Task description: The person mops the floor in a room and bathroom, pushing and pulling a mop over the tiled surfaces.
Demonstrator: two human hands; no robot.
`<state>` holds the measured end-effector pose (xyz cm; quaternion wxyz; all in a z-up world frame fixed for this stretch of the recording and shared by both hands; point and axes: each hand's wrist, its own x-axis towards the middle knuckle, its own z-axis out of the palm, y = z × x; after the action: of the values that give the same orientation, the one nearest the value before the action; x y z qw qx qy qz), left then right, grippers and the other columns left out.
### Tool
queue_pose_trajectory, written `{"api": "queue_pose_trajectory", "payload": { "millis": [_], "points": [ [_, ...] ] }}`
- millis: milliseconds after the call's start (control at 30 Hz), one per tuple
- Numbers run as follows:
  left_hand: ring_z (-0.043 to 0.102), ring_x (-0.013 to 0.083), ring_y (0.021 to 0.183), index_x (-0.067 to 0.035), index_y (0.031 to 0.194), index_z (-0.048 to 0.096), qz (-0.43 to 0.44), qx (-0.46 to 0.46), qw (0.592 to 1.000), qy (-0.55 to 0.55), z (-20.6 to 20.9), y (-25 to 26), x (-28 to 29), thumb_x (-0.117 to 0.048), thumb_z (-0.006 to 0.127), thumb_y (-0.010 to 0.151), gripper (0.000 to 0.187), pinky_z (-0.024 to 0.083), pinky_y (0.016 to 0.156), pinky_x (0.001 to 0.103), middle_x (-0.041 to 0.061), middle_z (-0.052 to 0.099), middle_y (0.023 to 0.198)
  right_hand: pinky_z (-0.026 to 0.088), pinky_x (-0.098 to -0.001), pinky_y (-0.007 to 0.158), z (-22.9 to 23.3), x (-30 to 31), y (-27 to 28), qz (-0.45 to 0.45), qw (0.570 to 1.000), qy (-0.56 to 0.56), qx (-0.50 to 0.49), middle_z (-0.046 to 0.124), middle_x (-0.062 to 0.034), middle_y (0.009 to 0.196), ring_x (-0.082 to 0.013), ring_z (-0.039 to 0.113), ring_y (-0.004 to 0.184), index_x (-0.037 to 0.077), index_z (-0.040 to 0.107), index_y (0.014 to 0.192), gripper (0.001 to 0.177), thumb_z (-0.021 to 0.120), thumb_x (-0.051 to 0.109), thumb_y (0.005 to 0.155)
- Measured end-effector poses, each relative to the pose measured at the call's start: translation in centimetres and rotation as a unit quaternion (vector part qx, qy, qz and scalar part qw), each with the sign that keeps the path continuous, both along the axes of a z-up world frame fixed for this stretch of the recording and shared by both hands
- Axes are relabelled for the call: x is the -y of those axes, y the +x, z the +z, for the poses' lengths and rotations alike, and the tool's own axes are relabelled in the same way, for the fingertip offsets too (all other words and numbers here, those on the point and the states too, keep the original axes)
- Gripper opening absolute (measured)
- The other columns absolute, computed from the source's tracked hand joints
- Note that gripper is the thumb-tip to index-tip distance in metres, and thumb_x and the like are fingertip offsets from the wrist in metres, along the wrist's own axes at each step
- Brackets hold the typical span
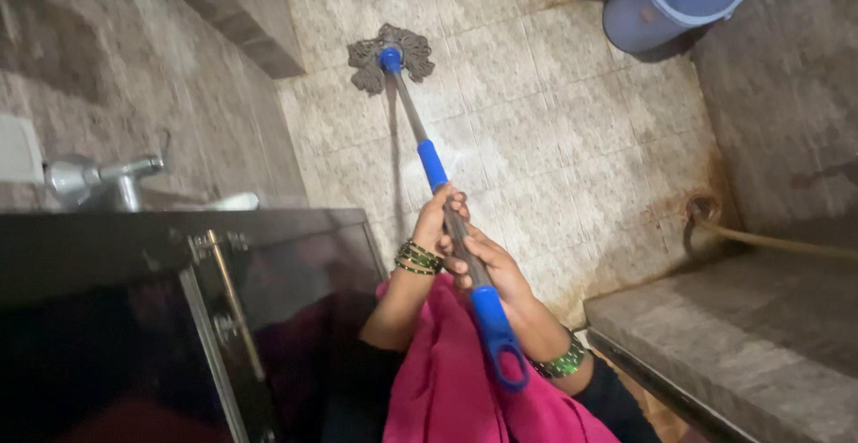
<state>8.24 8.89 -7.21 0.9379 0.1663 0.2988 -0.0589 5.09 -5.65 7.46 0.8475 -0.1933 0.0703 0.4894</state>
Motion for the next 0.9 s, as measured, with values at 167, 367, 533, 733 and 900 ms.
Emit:
{"api": "queue_pose_trajectory", "payload": {
  "millis": [167, 367, 533, 733, 900],
  "points": [
    [0.058, 0.0122, 0.066, -0.007, 0.091, 0.058, -0.006, -0.012, 0.998, 0.057, -4.9, 4.0, -6.0, -0.035, 0.063, 0.103, 0.031, 0.052, 0.059, 0.023, 0.001, 0.057, 0.075, 0.054, -0.0222, 0.058, -6.6, -5.9, 4.5, 0.010, 0.997, -0.062, -0.055, 0.063, -0.0125, 0.110, -0.0125, 0.059, 0.075, 0.005, 0.047, 0.135, 0.034, 0.053, 0.008, 0.101],
    [0.059, 0.0152, 0.060, -0.005, 0.088, 0.054, -0.010, -0.058, 0.991, 0.124, -8.6, 6.5, -8.3, -0.028, 0.061, 0.099, 0.026, 0.050, 0.048, 0.029, 0.006, 0.069, 0.083, 0.051, -0.0198, 0.051, -14.1, -8.3, 5.5, -0.011, 0.995, -0.079, -0.064, 0.063, -0.0080, 0.099, -0.0075, 0.055, 0.063, 0.009, 0.050, 0.134, 0.032, 0.055, 0.010, 0.102],
    [0.059, 0.0164, 0.060, -0.006, 0.093, 0.055, -0.054, -0.032, 0.996, 0.065, -8.2, 4.4, -4.2, -0.016, 0.064, 0.100, 0.015, 0.054, 0.053, 0.029, 0.008, 0.063, 0.078, 0.049, -0.0174, 0.053, -12.4, -2.8, 3.0, -0.023, 0.992, -0.020, -0.122, 0.059, -0.0071, 0.096, -0.0065, 0.055, 0.067, 0.005, 0.049, 0.131, 0.029, 0.053, 0.007, 0.103],
    [0.060, 0.0204, 0.056, 0.001, 0.086, 0.054, -0.078, 0.030, 0.991, 0.108, -6.2, -1.1, 8.0, -0.011, 0.063, 0.099, 0.020, 0.055, 0.053, 0.034, 0.010, 0.057, 0.068, 0.047, -0.0199, 0.058, -6.5, 8.4, -3.7, -0.030, 0.979, 0.101, -0.172, 0.055, -0.0072, 0.094, -0.0084, 0.052, 0.067, -0.006, 0.049, 0.118, 0.021, 0.051, 0.002, 0.099],
    [0.062, 0.0216, 0.058, -0.001, 0.085, 0.055, -0.117, -0.028, 0.989, 0.091, 1.0, -7.6, 17.1, -0.013, 0.065, 0.098, 0.021, 0.056, 0.056, 0.036, 0.008, 0.057, 0.069, 0.050, -0.0200, 0.058, 1.1, 15.2, -10.5, -0.150, 0.941, 0.131, -0.273, 0.051, -0.0127, 0.097, -0.0114, 0.052, 0.073, -0.013, 0.043, 0.121, 0.030, 0.047, -0.002, 0.093]
  ]
}}
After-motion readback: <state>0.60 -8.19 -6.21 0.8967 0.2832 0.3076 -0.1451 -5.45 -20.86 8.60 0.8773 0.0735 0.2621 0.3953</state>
